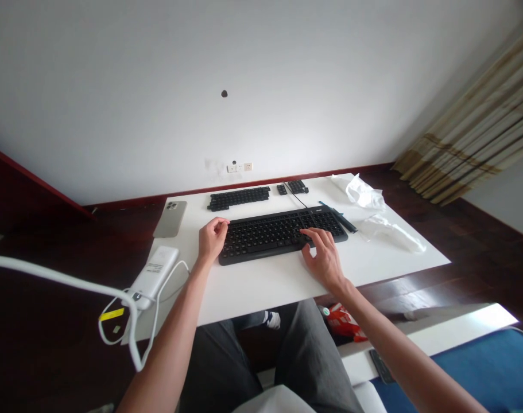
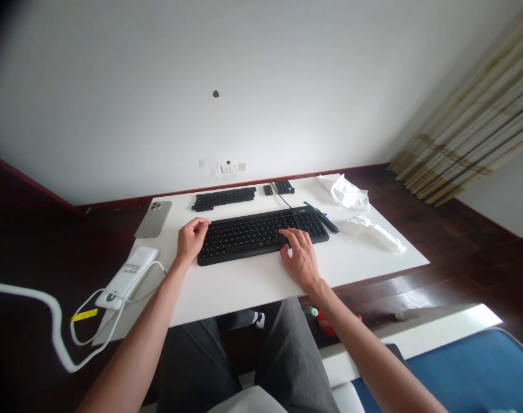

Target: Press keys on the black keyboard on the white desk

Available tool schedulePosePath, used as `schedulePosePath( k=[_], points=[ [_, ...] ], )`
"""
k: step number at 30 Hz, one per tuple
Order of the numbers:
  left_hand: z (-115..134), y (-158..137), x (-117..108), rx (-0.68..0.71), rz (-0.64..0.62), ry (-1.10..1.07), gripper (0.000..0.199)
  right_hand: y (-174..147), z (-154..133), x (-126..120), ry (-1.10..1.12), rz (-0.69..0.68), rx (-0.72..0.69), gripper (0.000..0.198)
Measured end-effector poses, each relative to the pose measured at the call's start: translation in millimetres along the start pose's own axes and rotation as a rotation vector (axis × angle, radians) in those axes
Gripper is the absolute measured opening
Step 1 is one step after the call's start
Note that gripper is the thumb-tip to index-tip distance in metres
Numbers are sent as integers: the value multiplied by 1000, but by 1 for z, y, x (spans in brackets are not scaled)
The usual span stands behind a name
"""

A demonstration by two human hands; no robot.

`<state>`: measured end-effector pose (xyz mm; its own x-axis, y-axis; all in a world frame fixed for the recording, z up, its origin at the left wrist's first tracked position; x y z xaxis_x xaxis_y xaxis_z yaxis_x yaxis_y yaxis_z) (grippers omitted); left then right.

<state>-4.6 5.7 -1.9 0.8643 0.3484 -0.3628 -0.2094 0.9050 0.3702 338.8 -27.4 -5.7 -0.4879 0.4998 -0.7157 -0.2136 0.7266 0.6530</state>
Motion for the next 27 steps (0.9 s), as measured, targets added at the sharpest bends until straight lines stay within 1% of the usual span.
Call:
schedulePosePath(
  k=[2, 6, 10, 13, 18, 21, 24, 26, 27],
  points=[
    [1, 0, 0, -5, -5, 7, 24, 0, 0, 0, 11, -13, -23, 44],
    [3, 0, -1, -4, -12, 0, 23, 1, -2, 1, 73, -141, -102, 51],
    [2, 0, -2, -3, -6, -3, 22, 2, -3, -1, 80, -118, -89, 50],
    [1, -1, -1, -2, -6, -6, 22, 2, -4, -1, 77, -152, -108, 46],
    [-1, 0, -1, 2, -6, -8, 22, 3, -3, 1, 79, -136, -81, 47],
    [-1, 3, -1, 4, -4, -8, 21, 4, -4, 1, 89, -168, -94, 39],
    [10, -3, -4, 2, 1, -13, 22, 5, -4, -2, 109, -159, -72, 32],
    [27, -22, -7, -17, 3, -49, 23, 7, -1, -3, 145, -152, -53, 31],
    [37, -38, -9, -40, 6, -100, 24, 10, 1, -3, 166, -154, -50, 32]
  ],
)
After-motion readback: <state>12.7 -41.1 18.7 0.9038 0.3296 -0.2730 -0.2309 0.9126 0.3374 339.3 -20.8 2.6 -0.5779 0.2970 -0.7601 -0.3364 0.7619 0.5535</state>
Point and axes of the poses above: each hand's wrist, its own y-axis towards the middle knuckle, its own x-axis out of the palm, z = x × y, the point moved 1 cm from there along y, towards the middle knuckle, and after that the axes turned 8 degrees about -y, right-handed, at the moved point
